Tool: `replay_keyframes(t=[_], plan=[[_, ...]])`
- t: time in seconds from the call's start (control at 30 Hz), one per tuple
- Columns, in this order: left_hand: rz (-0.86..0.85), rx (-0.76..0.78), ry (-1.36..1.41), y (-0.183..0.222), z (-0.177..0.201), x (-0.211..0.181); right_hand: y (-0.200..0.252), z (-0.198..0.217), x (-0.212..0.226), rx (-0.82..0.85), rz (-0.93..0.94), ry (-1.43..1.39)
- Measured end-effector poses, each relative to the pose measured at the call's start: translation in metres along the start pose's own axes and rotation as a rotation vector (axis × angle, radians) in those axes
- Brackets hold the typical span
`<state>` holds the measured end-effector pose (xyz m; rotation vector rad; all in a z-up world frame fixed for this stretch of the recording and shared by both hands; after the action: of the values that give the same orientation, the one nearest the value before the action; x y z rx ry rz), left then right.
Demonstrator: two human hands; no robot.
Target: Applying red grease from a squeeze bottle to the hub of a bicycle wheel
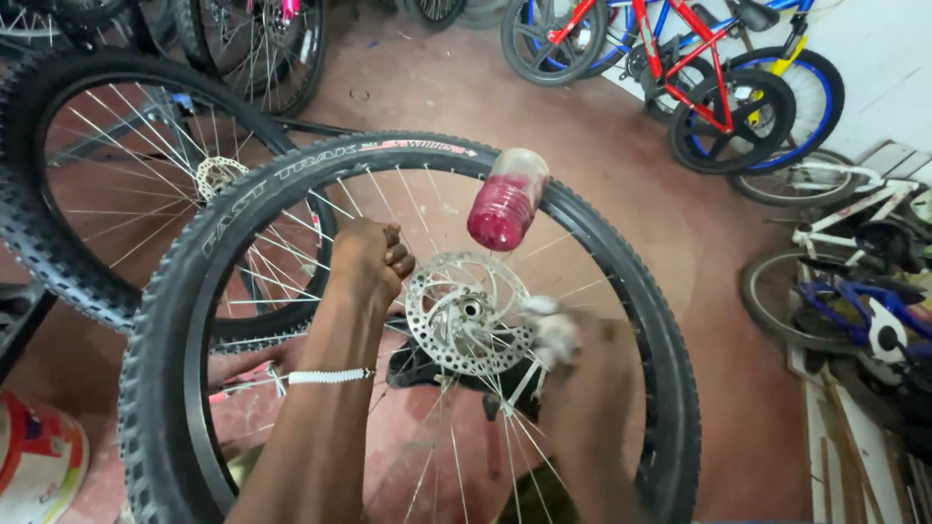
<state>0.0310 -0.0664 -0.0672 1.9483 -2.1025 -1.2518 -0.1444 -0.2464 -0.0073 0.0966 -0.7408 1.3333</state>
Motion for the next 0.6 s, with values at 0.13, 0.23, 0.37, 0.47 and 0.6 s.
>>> replay_keyframes(t=[0.13,0.23,0.37,0.47,0.6], plan=[[0.111,0.105,-0.102,-0.006,0.001,-0.002,-0.033,0.005,-0.057,-0.187,0.113,0.203],[0.266,0.538,-0.087,-0.093,0.044,0.019,-0.055,0.019,-0.055,-0.015,-0.085,0.102],[0.131,0.181,-0.076,-0.022,0.014,0.003,-0.069,0.032,-0.019,0.033,-0.173,-0.25],[0.11,0.098,-0.037,-0.009,0.006,0.002,-0.07,0.022,0.003,-0.154,-0.284,-0.339],[0.141,0.099,0.008,-0.004,0.008,-0.003,-0.104,0.01,0.008,0.169,-0.623,-0.938]])
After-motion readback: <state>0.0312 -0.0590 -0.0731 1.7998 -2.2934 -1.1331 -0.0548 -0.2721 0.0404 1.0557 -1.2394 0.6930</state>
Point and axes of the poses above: each hand's wrist, its own y-axis away from the middle knuckle, its own z-axis out of the back of the hand, x = y × z, the point moved 1 cm from there along -y, towards the middle knuckle, and after that the axes turned 1 degree about -z, right-handed, at the moved point
